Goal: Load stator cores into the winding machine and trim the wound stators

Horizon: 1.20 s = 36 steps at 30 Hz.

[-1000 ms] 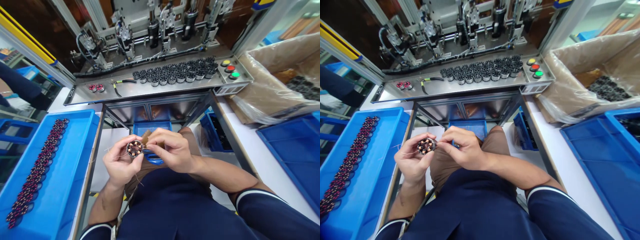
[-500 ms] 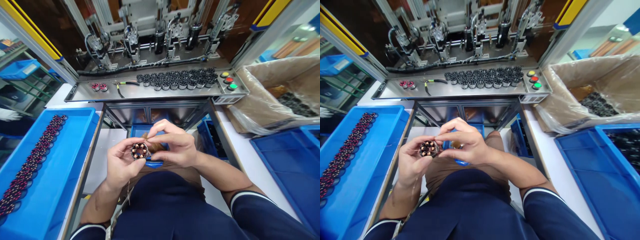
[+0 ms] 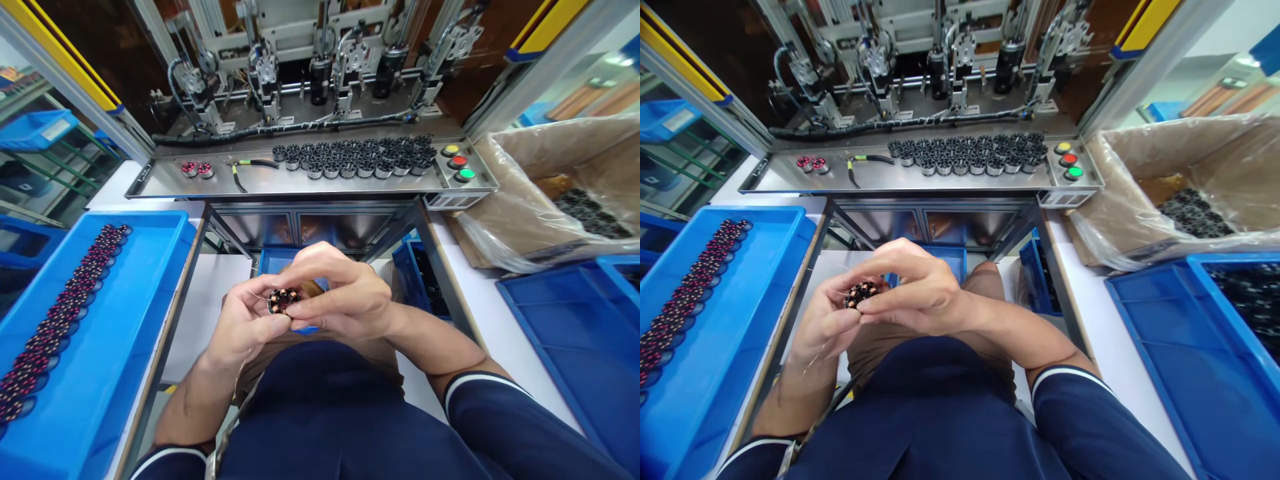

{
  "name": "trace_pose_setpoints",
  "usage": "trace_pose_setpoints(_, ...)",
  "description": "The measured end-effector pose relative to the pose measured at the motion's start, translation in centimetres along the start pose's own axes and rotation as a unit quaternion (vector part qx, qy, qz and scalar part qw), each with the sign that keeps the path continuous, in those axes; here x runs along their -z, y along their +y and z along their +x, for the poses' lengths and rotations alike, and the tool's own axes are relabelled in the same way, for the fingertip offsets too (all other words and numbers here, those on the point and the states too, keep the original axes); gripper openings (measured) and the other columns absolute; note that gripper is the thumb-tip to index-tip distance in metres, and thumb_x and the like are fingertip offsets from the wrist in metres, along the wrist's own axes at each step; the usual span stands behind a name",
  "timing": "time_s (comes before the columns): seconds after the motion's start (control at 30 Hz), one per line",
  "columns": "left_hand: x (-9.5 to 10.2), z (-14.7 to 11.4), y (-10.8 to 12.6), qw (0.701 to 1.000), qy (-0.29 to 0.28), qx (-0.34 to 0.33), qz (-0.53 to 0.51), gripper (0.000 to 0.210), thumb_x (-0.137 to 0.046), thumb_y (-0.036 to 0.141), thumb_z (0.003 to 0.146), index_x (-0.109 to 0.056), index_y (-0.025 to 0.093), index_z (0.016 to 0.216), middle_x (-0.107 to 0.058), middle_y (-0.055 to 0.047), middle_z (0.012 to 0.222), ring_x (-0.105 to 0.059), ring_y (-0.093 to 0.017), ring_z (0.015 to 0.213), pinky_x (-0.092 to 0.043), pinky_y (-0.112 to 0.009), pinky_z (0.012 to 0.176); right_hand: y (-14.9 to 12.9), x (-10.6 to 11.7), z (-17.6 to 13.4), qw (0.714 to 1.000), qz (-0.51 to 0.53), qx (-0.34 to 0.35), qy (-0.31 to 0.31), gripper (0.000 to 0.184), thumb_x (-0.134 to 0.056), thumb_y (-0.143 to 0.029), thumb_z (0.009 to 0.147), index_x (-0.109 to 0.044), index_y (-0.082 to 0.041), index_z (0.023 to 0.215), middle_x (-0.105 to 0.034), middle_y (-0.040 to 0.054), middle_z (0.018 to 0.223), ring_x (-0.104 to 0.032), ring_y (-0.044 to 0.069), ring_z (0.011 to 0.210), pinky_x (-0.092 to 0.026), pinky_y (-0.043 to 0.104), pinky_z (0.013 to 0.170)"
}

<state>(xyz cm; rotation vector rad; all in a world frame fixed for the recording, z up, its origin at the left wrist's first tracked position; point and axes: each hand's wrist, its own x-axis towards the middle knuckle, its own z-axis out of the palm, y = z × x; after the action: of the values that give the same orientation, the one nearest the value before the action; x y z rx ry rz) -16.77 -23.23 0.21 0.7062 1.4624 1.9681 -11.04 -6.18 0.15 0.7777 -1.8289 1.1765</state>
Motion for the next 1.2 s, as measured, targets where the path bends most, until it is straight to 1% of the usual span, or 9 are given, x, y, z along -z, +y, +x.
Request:
trace_pose_setpoints(0.1,-0.3,0.1,-0.1,1.0,0.007,-0.008,-0.01,0.038,-0.085,0.047,0.068,-0.076,0.021,0.094,-0.077,-0.008,0.082,-0.073,-0.022,0.067,-0.062,-0.031,0.059,-0.7,-0.5,-0.7,0.993,-0.095,0.031,0.064,0.006,-0.066,-0.02,0.092,-0.071,-0.021,0.088,-0.073,0.0069,0.105,-0.069,0.016,0.096,-0.061,0.033,0.079)
trace_pose_setpoints(0.23,-0.9,-0.2,-0.5,0.989,0.058,-0.132,0.044,0.036,-0.087,0.032,0.069,-0.075,0.023,0.102,-0.079,-0.006,0.095,-0.076,-0.021,0.085,-0.064,-0.03,0.074,-1.3,-1.1,-1.5,0.978,-0.157,0.024,0.135,0.009,-0.064,-0.021,0.091,-0.072,-0.025,0.088,-0.072,0.0048,0.091,-0.067,0.016,0.082,-0.059,0.031,0.065)
trace_pose_setpoints(0.37,-1.2,-0.5,-0.9,0.947,0.113,-0.263,0.148,0.042,-0.086,0.017,0.069,-0.073,0.023,0.109,-0.078,-0.007,0.103,-0.075,-0.022,0.099,-0.063,-0.033,0.084,-2.0,-1.6,-1.8,0.975,-0.166,-0.029,0.141,0.013,-0.066,-0.019,0.089,-0.072,-0.026,0.098,-0.071,0.0044,0.083,-0.067,0.017,0.073,-0.058,0.032,0.06)
trace_pose_setpoints(0.53,-1.3,-0.7,-1.5,0.927,0.132,-0.309,0.164,0.05,-0.085,0.01,0.069,-0.07,0.026,0.114,-0.076,-0.004,0.11,-0.073,-0.02,0.103,-0.064,-0.033,0.086,-2.6,-2.4,-1.6,0.97,-0.163,-0.046,0.175,0.015,-0.067,-0.014,0.088,-0.071,-0.021,0.1,-0.072,0.0057,0.081,-0.069,0.017,0.071,-0.058,0.031,0.061)
trace_pose_setpoints(0.77,-1.9,-0.9,-2.4,0.933,0.158,-0.291,0.142,0.046,-0.086,0.015,0.07,-0.068,0.025,0.11,-0.074,-0.005,0.113,-0.074,-0.019,0.099,-0.064,-0.029,0.08,-2.9,-4.3,-1.6,0.953,-0.068,-0.169,0.242,0.01,-0.061,-0.014,0.091,-0.066,-0.019,0.084,-0.069,0.0047,0.076,-0.067,0.016,0.07,-0.056,0.027,0.059)
trace_pose_setpoints(0.93,-1.0,-0.5,-2.1,0.972,0.101,-0.19,0.096,0.063,-0.091,0.033,0.065,-0.064,0.024,0.122,-0.071,-0.01,0.12,-0.071,-0.021,0.106,-0.061,-0.028,0.087,-1.9,-3.5,-1.7,0.966,-0.074,-0.144,0.204,0.01,-0.06,-0.012,0.091,-0.062,-0.018,0.083,-0.065,0.003,0.075,-0.063,0.014,0.071,-0.053,0.025,0.06)
trace_pose_setpoints(1.0,-0.2,-0.3,-1.8,0.979,0.087,-0.153,0.1,0.065,-0.091,0.039,0.063,-0.065,0.023,0.12,-0.072,-0.007,0.106,-0.071,-0.016,0.092,-0.059,-0.021,0.077,-1.4,-2.9,-1.7,0.97,-0.08,-0.131,0.186,0.01,-0.06,-0.012,0.091,-0.062,-0.018,0.083,-0.064,0.0025,0.074,-0.062,0.013,0.069,-0.052,0.025,0.06)
trace_pose_setpoints(1.07,0.6,-0.3,-1.6,0.982,0.072,-0.132,0.111,0.053,-0.088,0.04,0.069,-0.068,0.021,0.114,-0.071,-0.003,0.086,-0.066,-0.011,0.07,-0.054,-0.016,0.06,-1.2,-2.4,-1.6,0.973,-0.083,-0.127,0.172,0.01,-0.06,-0.014,0.092,-0.062,-0.018,0.083,-0.064,0.0021,0.072,-0.061,0.013,0.068,-0.052,0.026,0.06)
trace_pose_setpoints(1.2,1.3,-0.3,-1.4,0.988,0.042,-0.098,0.113,0.029,-0.077,0.035,0.082,-0.069,0.019,0.106,-0.067,0.0,0.067,-0.061,-0.01,0.051,-0.048,-0.017,0.045,-1.1,-1.8,-1.4,0.978,-0.097,-0.121,0.142,0.01,-0.061,-0.013,0.092,-0.062,-0.018,0.082,-0.064,0.0021,0.072,-0.062,0.013,0.069,-0.053,0.026,0.061)
